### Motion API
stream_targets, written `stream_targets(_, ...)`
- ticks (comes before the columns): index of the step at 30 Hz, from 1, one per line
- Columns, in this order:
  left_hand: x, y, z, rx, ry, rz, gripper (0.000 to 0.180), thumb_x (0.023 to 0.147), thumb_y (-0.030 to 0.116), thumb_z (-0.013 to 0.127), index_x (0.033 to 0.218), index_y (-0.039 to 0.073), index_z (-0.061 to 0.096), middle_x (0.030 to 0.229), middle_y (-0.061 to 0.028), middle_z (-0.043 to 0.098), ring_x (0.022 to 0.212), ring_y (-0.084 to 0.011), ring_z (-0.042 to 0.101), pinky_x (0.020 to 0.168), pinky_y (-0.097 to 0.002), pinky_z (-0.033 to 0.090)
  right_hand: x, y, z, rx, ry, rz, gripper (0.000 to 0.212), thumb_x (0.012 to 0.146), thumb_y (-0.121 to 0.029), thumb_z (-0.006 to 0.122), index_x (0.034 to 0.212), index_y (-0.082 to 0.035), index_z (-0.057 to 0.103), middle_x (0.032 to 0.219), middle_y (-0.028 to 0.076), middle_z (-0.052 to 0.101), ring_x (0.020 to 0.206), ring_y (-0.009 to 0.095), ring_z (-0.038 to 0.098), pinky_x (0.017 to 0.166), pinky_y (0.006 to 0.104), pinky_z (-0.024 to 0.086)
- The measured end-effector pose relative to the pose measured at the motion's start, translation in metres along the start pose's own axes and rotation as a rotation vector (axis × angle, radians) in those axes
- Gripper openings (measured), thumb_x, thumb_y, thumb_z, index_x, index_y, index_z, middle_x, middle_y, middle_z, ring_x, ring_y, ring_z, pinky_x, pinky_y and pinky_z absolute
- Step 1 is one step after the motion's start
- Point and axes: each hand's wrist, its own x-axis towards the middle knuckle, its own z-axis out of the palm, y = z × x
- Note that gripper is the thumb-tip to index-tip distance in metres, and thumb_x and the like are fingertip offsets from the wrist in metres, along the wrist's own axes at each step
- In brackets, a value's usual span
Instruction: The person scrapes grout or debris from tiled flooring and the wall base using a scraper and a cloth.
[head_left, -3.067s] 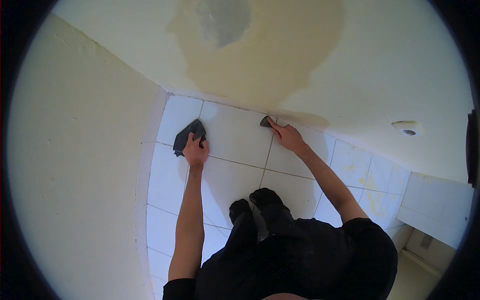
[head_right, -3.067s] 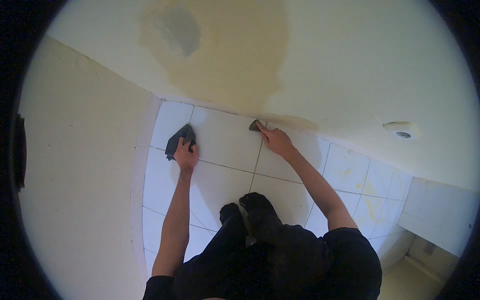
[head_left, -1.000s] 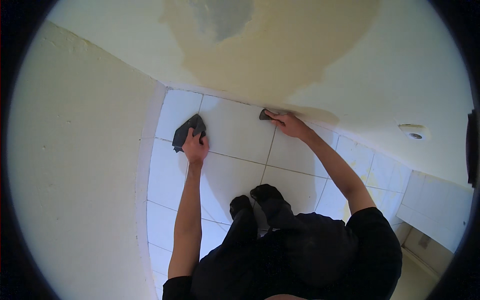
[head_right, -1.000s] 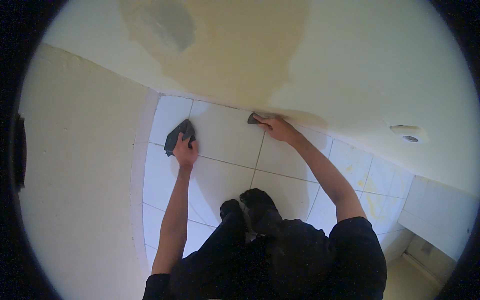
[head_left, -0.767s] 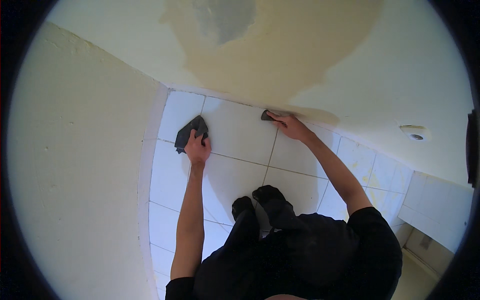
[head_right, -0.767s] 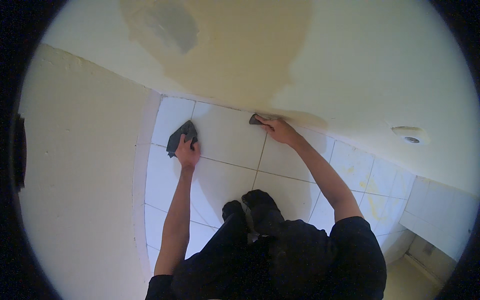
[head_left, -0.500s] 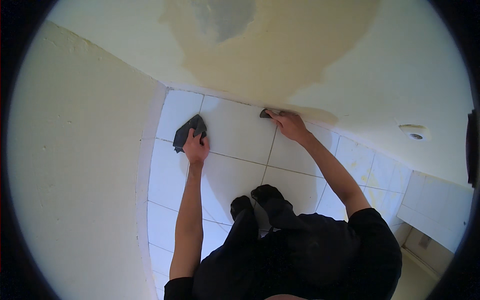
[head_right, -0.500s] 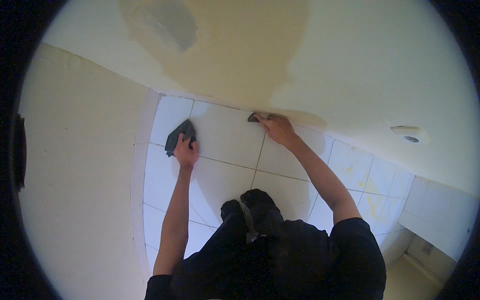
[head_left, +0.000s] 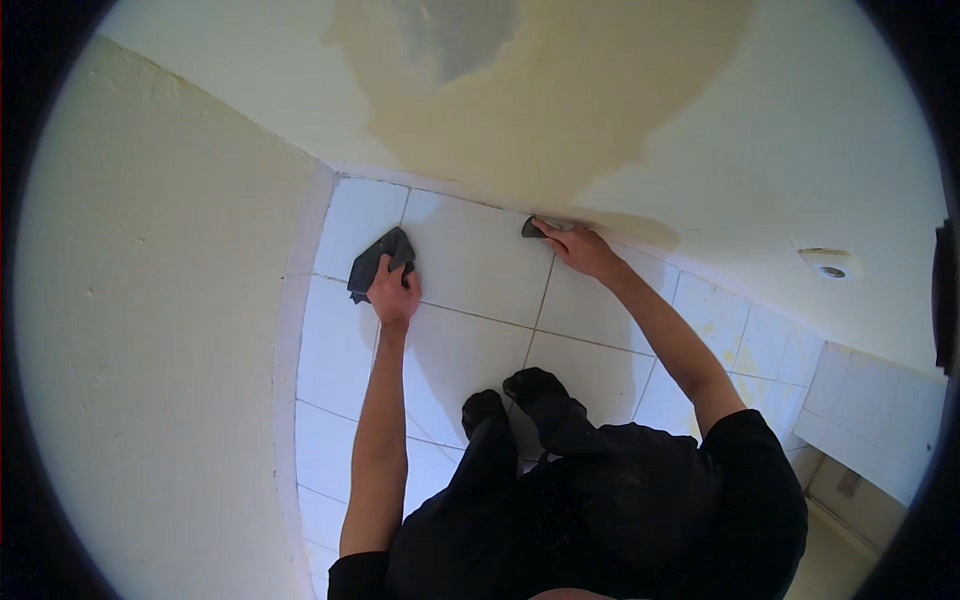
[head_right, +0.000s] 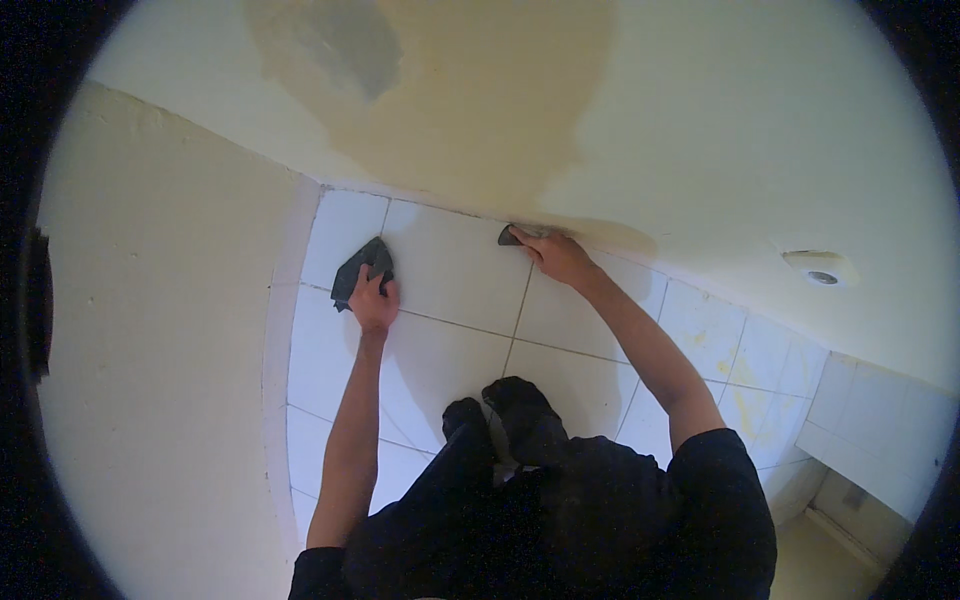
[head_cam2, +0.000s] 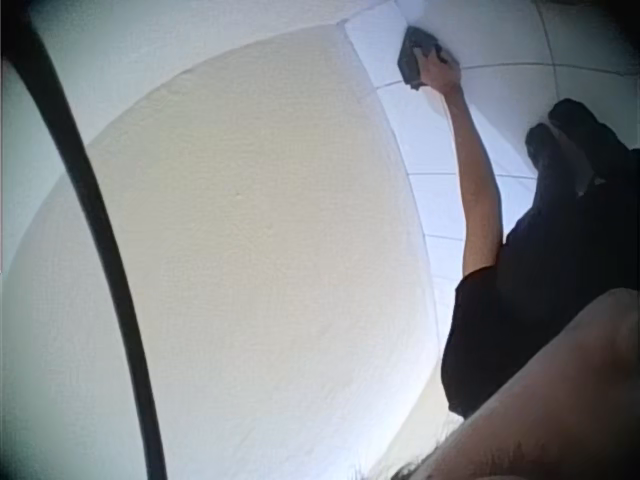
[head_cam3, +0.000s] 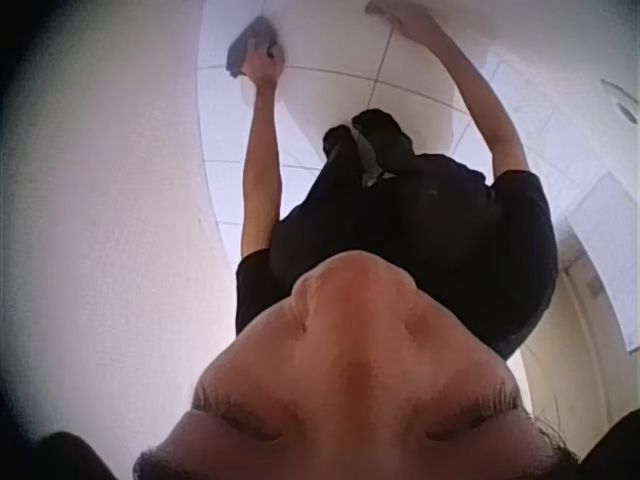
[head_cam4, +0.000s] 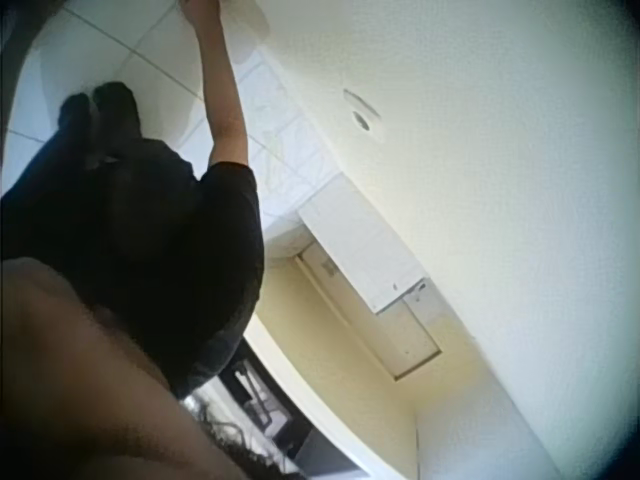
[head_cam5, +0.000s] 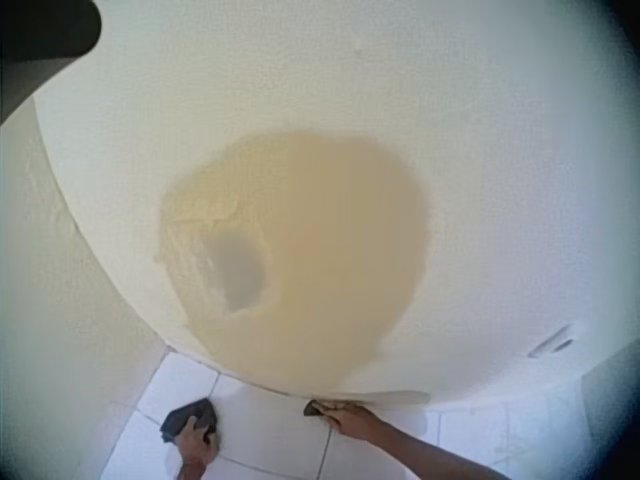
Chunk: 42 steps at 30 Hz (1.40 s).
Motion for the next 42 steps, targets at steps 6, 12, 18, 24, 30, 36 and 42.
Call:
stream_targets(6, 0.004, 0.008, -0.005, -0.017, -0.041, -0.022, 0.018, 0.074, 0.012, 0.062, 0.089, 0.006, 0.070, 0.114, -0.0225, 0.062, 0.077, -0.0383, 0.065, 0.065, -0.0448, 0.054, 0.008, 0.007, 0.022, -0.015, 0.047, -0.012, 0.045, 0.098, -0.029, 0.048, 0.143, -0.030, 0.044, 0.081, 0.023, 0.064, 0.072, 0.040, 0.064, 0.075, 0.0494, 0.053)
stream_targets(12, -0.002, -0.006, -0.001, 0.004, -0.005, -0.012, 0.017, 0.074, 0.012, 0.063, 0.088, 0.006, 0.071, 0.116, -0.0228, 0.062, 0.079, -0.0379, 0.066, 0.067, -0.0448, 0.055, 0.008, -0.006, 0.016, 0.110, 0.093, -0.002, 0.045, 0.097, -0.024, 0.051, 0.141, -0.031, 0.046, 0.075, 0.021, 0.063, 0.068, 0.038, 0.062, 0.072, 0.0458, 0.053)
stream_targets(18, 0.001, 0.007, -0.004, -0.011, -0.083, -0.077, 0.015, 0.074, 0.014, 0.063, 0.085, 0.006, 0.071, 0.119, -0.0231, 0.061, 0.083, -0.0376, 0.066, 0.068, -0.0449, 0.055, 0.004, 0.003, 0.013, 0.044, 0.101, 0.010, 0.044, 0.097, -0.025, 0.051, 0.141, -0.029, 0.046, 0.075, 0.021, 0.063, 0.067, 0.038, 0.061, 0.071, 0.0468, 0.052)
stream_targets(24, 0.002, 0.005, -0.004, -0.004, -0.076, -0.078, 0.015, 0.073, 0.016, 0.064, 0.081, 0.004, 0.070, 0.118, -0.0223, 0.061, 0.081, -0.0375, 0.065, 0.067, -0.0448, 0.055, 0.009, -0.002, 0.010, 0.066, -0.001, 0.048, 0.044, 0.098, -0.028, 0.049, 0.142, -0.029, 0.046, 0.097, 0.026, 0.065, 0.092, 0.041, 0.064, 0.084, 0.0487, 0.053)
stream_targets(30, -0.001, 0.004, -0.006, -0.023, -0.075, -0.080, 0.016, 0.072, 0.016, 0.063, 0.080, 0.004, 0.070, 0.117, -0.0222, 0.061, 0.081, -0.0383, 0.065, 0.068, -0.0465, 0.054, 0.015, -0.004, 0.012, 0.062, -0.027, 0.037, 0.044, 0.098, -0.028, 0.048, 0.142, -0.030, 0.045, 0.099, 0.026, 0.065, 0.090, 0.041, 0.064, 0.086, 0.0488, 0.052)
stream_targets(36, 0.000, 0.007, -0.004, -0.037, -0.047, -0.060, 0.020, 0.072, 0.014, 0.062, 0.087, 0.004, 0.071, 0.115, -0.0219, 0.062, 0.081, -0.0380, 0.065, 0.070, -0.0468, 0.054, 0.022, -0.009, 0.002, 0.057, 0.004, -0.026, 0.042, 0.097, -0.026, 0.049, 0.139, -0.026, 0.050, 0.096, 0.024, 0.066, 0.089, 0.039, 0.064, 0.084, 0.0491, 0.052)
stream_targets(42, 0.004, 0.005, -0.005, -0.015, -0.040, -0.041, 0.022, 0.072, 0.013, 0.062, 0.090, 0.005, 0.072, 0.112, -0.0205, 0.062, 0.081, -0.0375, 0.065, 0.069, -0.0460, 0.055, 0.012, -0.010, 0.002, 0.055, 0.061, -0.056, 0.042, 0.097, -0.027, 0.051, 0.138, -0.025, 0.051, 0.094, 0.024, 0.066, 0.084, 0.039, 0.065, 0.081, 0.0485, 0.053)
